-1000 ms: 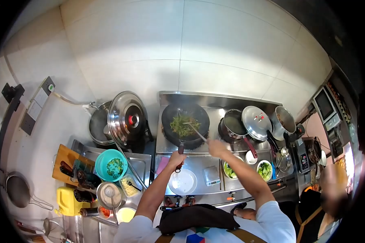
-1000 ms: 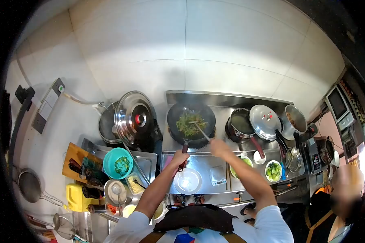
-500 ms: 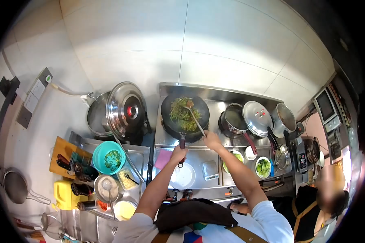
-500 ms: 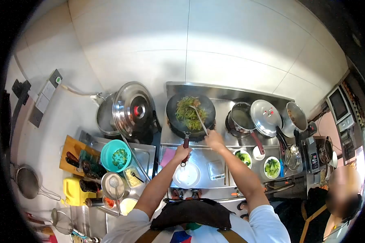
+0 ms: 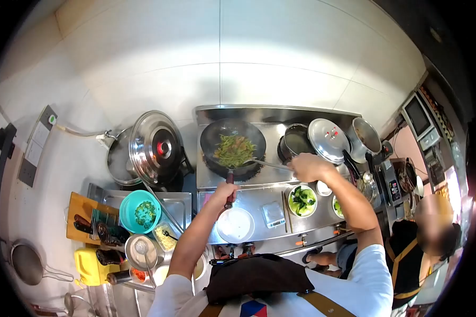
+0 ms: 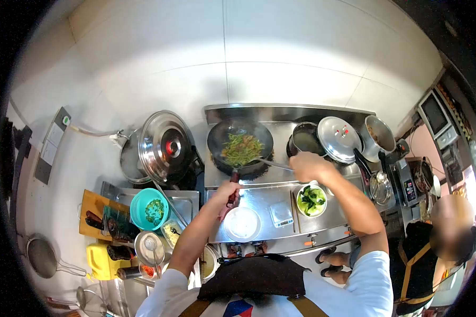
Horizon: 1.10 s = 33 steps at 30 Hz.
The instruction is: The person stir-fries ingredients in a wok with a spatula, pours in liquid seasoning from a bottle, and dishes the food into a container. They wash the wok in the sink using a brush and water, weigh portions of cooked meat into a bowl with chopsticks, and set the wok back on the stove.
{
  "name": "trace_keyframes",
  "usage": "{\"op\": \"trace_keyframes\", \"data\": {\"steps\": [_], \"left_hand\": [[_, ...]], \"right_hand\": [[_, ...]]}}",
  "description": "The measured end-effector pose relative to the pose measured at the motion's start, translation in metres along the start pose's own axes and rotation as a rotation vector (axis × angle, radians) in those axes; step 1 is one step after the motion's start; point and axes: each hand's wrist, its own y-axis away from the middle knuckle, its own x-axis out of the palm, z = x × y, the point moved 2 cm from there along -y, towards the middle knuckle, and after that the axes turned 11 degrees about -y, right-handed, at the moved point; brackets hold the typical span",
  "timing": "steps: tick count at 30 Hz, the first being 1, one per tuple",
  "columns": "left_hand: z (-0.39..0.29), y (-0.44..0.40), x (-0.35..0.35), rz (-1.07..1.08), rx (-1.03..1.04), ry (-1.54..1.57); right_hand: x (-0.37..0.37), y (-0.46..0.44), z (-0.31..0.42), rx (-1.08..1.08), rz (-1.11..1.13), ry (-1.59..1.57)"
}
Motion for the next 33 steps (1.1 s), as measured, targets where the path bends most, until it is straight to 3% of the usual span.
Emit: {"op": "trace_keyframes", "data": {"steps": [2,3,5,7,8,9,11,13,15,18,19,22,23,27,33], "left_hand": [[-0.013,0.001,-0.007,-0.024,-0.014,-0.061],[-0.007,-0.009,-0.005,-0.058,0.108,-0.050],[0.016,-0.002,0.002,-0.114,0.144,-0.150],[0.037,0.046,0.017,-0.162,0.200,-0.144],[0.058,0.056,0.021,-0.285,0.266,-0.277],[0.042,0.091,0.027,-0.208,0.176,-0.141],[0.042,0.066,0.019,-0.182,0.162,-0.233],[0.006,0.050,0.014,-0.104,0.209,-0.133],[-0.012,0.074,0.010,-0.023,0.132,-0.132],[-0.004,0.090,0.004,-0.040,0.051,-0.133],[-0.007,0.075,0.004,-0.070,0.173,-0.128],[-0.031,0.046,0.011,-0.076,0.133,0.002],[-0.005,0.031,0.009,-0.112,0.188,-0.074],[0.037,0.096,0.027,-0.137,0.194,-0.092],[0.010,0.021,0.010,-0.129,0.141,-0.090]], "right_hand": [[0.026,-0.025,0.005,0.023,-0.002,-0.016],[0.055,-0.050,-0.007,0.029,-0.003,-0.005],[0.084,-0.048,-0.003,0.063,-0.188,-0.120],[0.064,0.002,0.016,0.038,-0.112,-0.111],[0.057,0.028,0.025,0.019,-0.080,-0.096],[0.047,0.039,0.027,0.005,-0.067,-0.074],[0.057,0.020,0.036,0.072,-0.050,-0.082],[0.070,-0.025,0.025,0.085,-0.051,-0.104],[0.042,-0.012,0.028,0.036,-0.016,-0.052],[0.016,0.031,0.025,-0.079,0.035,-0.020],[0.027,0.021,0.027,-0.026,0.021,-0.042],[0.062,-0.042,0.020,0.068,-0.076,-0.057],[0.070,-0.035,0.013,0.052,-0.159,-0.104],[0.035,0.038,0.024,-0.016,-0.113,-0.104],[0.030,-0.003,0.018,-0.005,-0.065,-0.028]]}}
